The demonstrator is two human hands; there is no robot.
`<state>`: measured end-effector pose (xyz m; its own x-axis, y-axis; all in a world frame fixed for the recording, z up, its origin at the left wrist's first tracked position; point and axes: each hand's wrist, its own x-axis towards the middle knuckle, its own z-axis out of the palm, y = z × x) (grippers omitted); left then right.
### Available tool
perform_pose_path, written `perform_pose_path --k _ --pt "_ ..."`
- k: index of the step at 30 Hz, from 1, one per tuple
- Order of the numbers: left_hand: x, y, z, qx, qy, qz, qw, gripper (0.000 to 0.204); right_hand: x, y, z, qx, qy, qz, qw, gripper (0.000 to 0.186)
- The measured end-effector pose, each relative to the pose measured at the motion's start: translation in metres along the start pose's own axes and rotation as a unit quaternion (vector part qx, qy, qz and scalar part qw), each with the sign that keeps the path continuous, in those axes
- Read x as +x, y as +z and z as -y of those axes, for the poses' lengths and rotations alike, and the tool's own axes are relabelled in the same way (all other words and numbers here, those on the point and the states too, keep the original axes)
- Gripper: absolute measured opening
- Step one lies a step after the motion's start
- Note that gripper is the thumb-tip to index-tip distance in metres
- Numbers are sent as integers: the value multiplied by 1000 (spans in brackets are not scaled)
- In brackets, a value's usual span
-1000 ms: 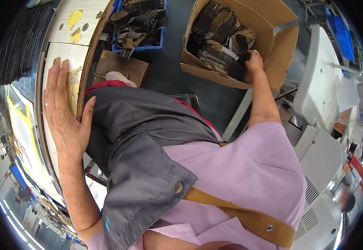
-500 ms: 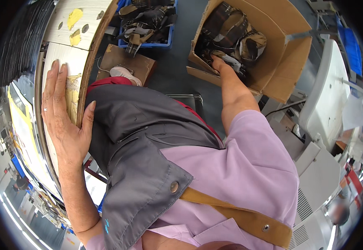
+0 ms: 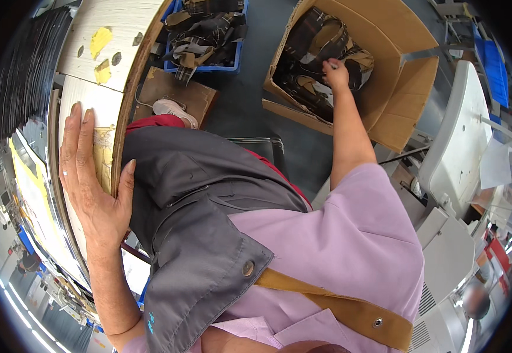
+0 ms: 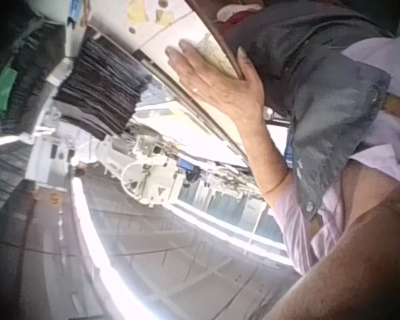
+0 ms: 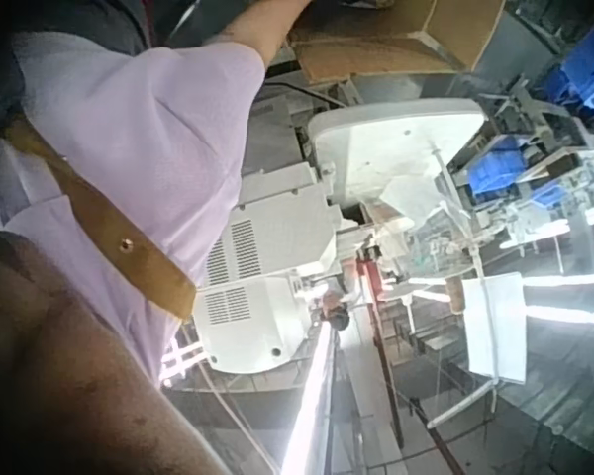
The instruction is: The person sews together components of a leather or fabric bag using an industrial sewing machine.
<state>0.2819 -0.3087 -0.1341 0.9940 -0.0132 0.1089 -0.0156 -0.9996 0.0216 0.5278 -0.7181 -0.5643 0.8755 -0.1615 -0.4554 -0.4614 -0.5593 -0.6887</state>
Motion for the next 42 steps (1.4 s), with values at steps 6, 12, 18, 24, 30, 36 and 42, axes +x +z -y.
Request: perform_pose_path --k 6,12,18,24,30,36,42 --pt "-2 4 -1 -1 1 -3 1000 75 29 16 -4 260 168 45 950 50" --pt "-4 3 -2 6 -13 -3 1000 76 15 -4 47 346 -21 -42 937 21" --pt "-3 4 1 -1 -1 -10 1000 75 -82 -116 124 325 -183 68 925 25" --pt "-3 1 1 -4 8 -13 1000 75 -107 -175 43 208 -165 75 961 27" --pt "-3 6 0 -9 16 -17 1000 76 -112 -119 -82 -401 -101 -29 910 30" --pt "-4 4 0 -4 7 -18 1000 76 -87 -50 -53 -320 -117 83 937 67" --pt "-4 2 -2 9 -3 -10 1000 76 -70 26 -29 -367 -65 258 891 69"
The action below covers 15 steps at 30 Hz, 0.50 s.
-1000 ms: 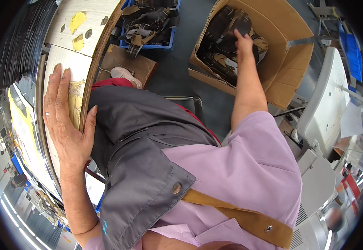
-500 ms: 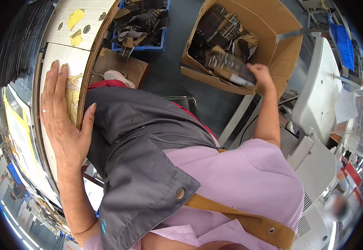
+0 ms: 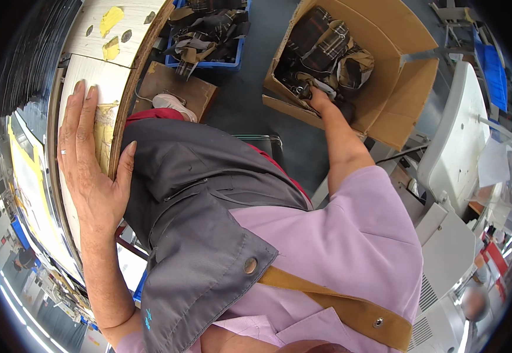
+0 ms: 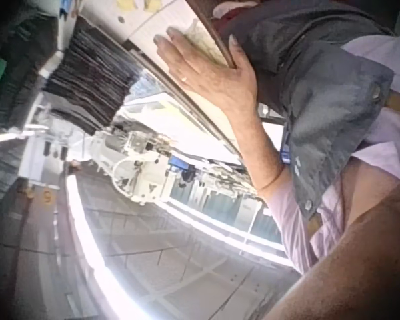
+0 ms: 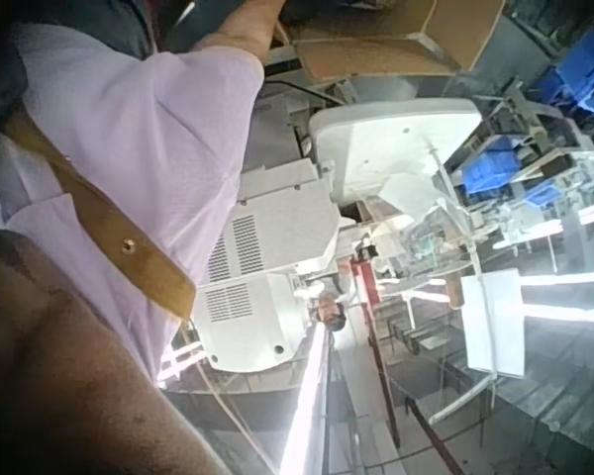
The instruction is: The person sews together components of a leather or fabric bag using an industrial sewing machine.
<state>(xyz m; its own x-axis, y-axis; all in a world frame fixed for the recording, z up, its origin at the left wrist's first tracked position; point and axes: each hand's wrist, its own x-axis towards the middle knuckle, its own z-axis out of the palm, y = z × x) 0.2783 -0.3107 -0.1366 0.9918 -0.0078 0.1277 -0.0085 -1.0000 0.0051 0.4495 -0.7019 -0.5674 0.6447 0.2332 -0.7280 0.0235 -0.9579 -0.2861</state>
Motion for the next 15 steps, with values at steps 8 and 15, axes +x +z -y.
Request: perform_pose_path --k 8,15 --pt "-1 0 4 4 -13 8 1000 75 59 7 44 13 -7 100 995 65" --pt "2 1 6 6 -12 18 1000 74 80 39 -9 73 -30 65 995 66"
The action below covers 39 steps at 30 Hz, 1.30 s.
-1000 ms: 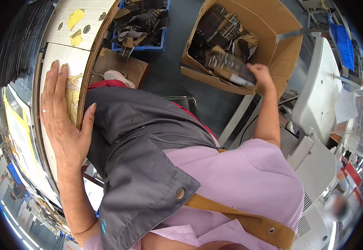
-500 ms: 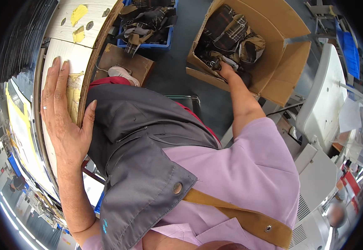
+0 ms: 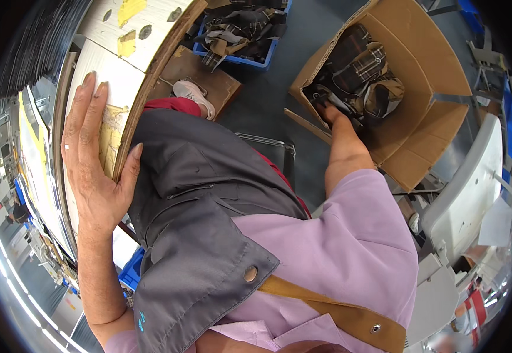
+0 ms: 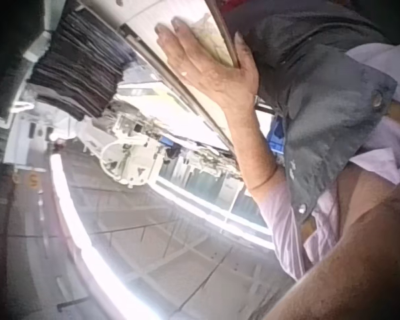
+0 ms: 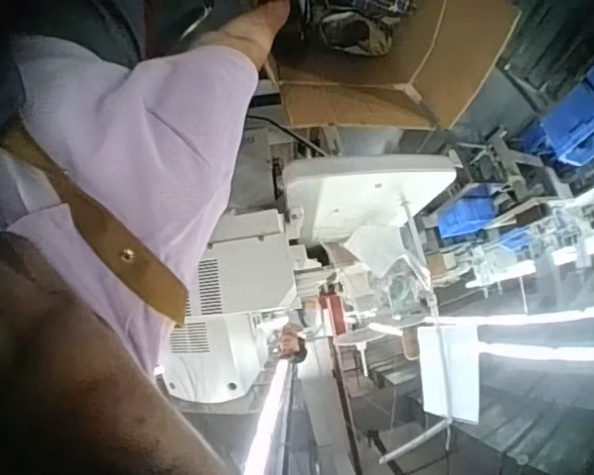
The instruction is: The person sews together components of a leather or fabric bag using an industrial sewing machine.
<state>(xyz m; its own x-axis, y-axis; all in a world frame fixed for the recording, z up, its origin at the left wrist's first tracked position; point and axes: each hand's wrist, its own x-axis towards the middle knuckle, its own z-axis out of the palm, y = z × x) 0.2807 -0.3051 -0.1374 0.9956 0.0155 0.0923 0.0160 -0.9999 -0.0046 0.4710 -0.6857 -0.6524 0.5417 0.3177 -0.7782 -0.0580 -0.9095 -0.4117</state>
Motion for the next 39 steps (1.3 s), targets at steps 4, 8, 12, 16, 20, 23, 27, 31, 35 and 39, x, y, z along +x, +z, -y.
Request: perform_pose_path --k 4,8,12,16,20,23,27,31,35,39 --pt "1 1 -4 -4 -8 -11 1000 73 21 17 -34 -5 8 39 999 73" --pt "5 -2 -6 7 6 12 1000 77 58 28 -73 -52 14 38 998 76" --pt "1 2 -11 22 1 17 1000 81 36 27 -36 2 -9 37 999 79" --pt "4 6 -5 24 -1 22 999 80 -11 -12 10 -51 29 30 998 79" --pt "3 -5 -9 46 0 26 999 80 -66 -92 69 -108 -3 7 994 73" --pt "4 -3 -7 34 9 23 999 79 -47 -110 47 43 -22 -211 976 71" --pt "9 -2 -9 26 8 23 999 76 -9 -117 61 500 56 -293 813 63" --pt "3 -2 -11 17 7 13 1000 77 3 -128 76 735 -1 -157 660 57" --pt "-1 -2 -12 18 -4 7 1000 78 -66 -175 108 601 -156 -244 745 40" --pt "-2 0 -9 5 9 -9 1000 78 -174 -189 90 552 -240 -197 774 29"
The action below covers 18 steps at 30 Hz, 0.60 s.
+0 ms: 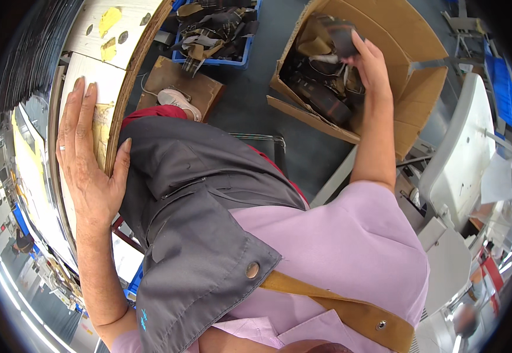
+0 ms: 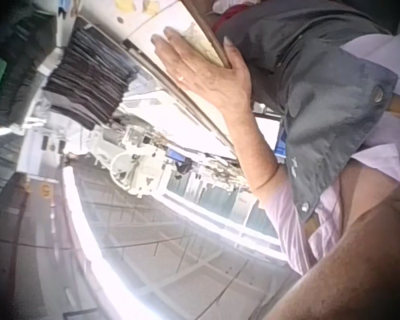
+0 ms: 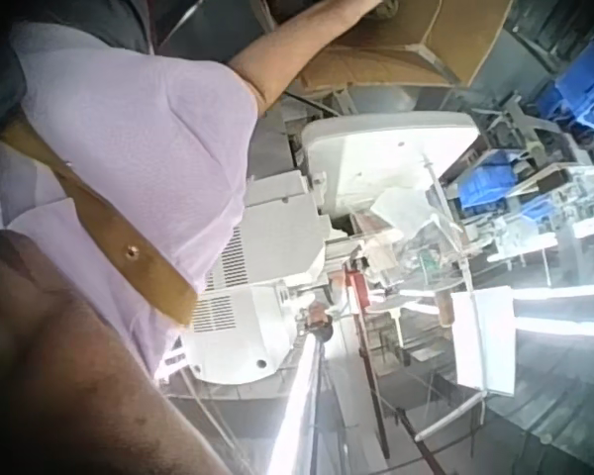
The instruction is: The person sews together components of a leather or fabric bag using an industrial sewing machine.
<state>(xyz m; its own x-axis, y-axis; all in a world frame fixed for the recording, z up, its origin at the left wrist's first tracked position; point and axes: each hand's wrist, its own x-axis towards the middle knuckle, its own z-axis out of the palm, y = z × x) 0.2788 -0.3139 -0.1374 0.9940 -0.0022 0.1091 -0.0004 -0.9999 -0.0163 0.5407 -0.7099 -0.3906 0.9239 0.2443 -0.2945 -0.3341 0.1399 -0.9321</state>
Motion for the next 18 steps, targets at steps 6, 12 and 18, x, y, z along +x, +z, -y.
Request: perform_pose_path --k 6,12,18 --pt "-1 -1 2 5 8 -9 1000 79 -80 -95 -64 -321 135 14 937 33" --pt "-5 -1 2 10 -6 -11 1000 79 -100 -93 -145 -636 45 -33 770 69" --pt "-3 1 1 -24 1 -27 999 79 -57 -57 -202 -579 135 98 798 70"
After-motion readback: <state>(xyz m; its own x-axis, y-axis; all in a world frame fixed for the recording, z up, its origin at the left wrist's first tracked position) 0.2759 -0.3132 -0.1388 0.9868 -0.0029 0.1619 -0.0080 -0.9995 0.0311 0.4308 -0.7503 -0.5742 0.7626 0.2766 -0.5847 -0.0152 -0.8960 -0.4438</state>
